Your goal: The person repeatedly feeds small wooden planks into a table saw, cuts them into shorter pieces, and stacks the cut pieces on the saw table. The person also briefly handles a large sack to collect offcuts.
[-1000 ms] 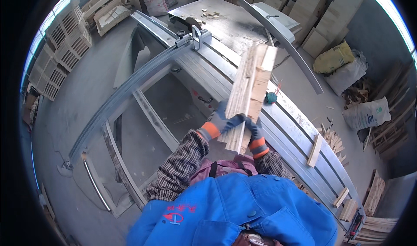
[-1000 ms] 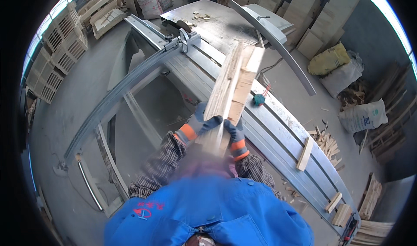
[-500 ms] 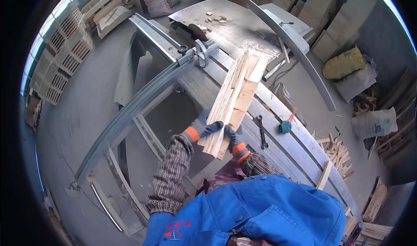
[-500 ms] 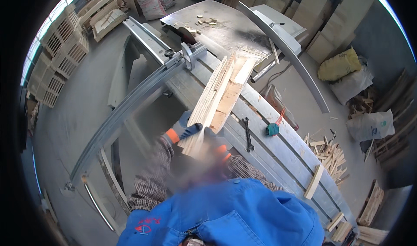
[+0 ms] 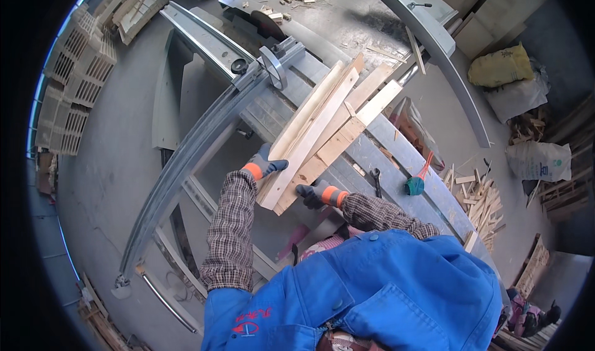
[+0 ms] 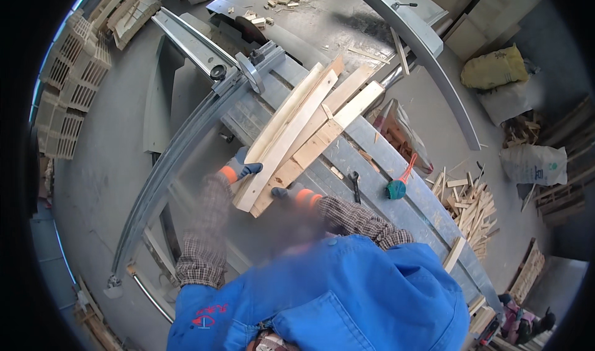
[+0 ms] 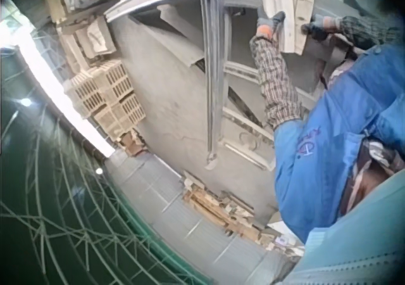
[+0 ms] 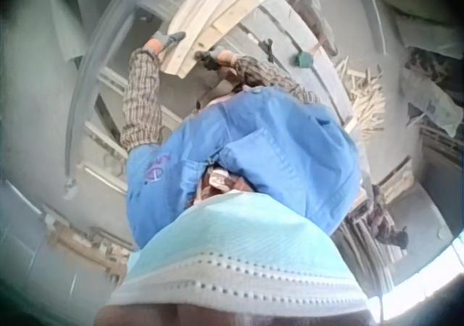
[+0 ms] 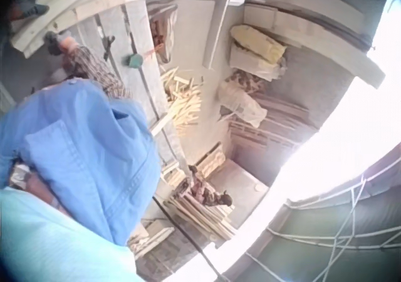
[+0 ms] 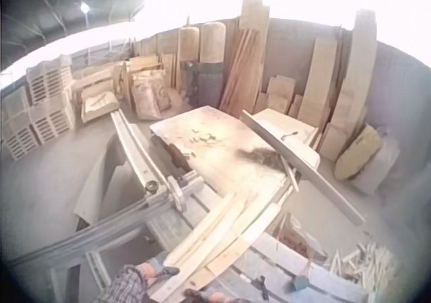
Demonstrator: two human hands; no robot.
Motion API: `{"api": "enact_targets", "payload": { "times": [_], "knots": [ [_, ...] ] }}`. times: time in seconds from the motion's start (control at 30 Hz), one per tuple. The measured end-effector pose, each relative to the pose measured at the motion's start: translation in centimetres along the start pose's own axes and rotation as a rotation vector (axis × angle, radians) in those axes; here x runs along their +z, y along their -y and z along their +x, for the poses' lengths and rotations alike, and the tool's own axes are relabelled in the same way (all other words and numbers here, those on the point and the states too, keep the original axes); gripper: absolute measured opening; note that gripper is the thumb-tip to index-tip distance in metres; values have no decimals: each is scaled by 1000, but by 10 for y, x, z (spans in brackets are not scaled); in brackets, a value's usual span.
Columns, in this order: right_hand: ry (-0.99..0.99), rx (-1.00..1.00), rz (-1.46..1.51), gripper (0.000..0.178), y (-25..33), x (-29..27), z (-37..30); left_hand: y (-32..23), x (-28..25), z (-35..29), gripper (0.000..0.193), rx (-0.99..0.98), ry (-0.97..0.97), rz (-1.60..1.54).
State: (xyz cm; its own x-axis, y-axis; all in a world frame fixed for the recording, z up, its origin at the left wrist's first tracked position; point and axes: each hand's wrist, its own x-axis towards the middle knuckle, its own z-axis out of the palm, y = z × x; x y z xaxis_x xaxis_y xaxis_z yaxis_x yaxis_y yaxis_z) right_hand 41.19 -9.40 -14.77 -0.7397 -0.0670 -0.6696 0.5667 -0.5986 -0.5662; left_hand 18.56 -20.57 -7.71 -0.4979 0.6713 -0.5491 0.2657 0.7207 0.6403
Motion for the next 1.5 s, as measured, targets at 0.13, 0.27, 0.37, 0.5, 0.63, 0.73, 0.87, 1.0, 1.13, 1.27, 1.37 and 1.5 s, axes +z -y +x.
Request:
{"api": "enact_targets", "payload": {
  "times": [0.13,0.27,0.37,0.5,0.63,0.73,0.87,1.0,1.13,1.27,1.37,1.5],
  "knots": [
    [-103,65,-679,59,65,33,-52,74,18,21,89,43,-233,-49],
    [-240,-89,-617,44,23,12,-25,145,33,34,69,17,-415,-272],
    [-269,-42,-359,39,3,-15,-43,109,42,15,53,-20,-368,-58],
    [-347,-153,-161,34,-36,-43,-79,112,50,12,59,-65,-310,-122],
    [-224,-205,-68,29,-69,-53,-95,181,40,34,73,-199,-312,-439],
    [-267,-272,106,24,-97,-80,-127,155,66,48,70,-137,-144,-759],
    [-372,-367,116,19,-75,-53,-139,195,39,45,46,281,-714,-353],
    [-458,-515,142,17,-57,-70,-147,160,28,43,39,316,-706,-118],
    [-382,-599,27,9,-37,-101,-141,127,20,19,37,105,-368,-5],
    [-575,-632,46,14,-17,-105,-155,94,10,-9,41,59,-465,336],
    [-607,-579,66,15,-13,-120,-159,87,-7,-14,56,-36,-466,547],
    [-663,-548,13,19,-8,-147,-176,111,-20,0,89,-119,-457,596]
  ]
}}
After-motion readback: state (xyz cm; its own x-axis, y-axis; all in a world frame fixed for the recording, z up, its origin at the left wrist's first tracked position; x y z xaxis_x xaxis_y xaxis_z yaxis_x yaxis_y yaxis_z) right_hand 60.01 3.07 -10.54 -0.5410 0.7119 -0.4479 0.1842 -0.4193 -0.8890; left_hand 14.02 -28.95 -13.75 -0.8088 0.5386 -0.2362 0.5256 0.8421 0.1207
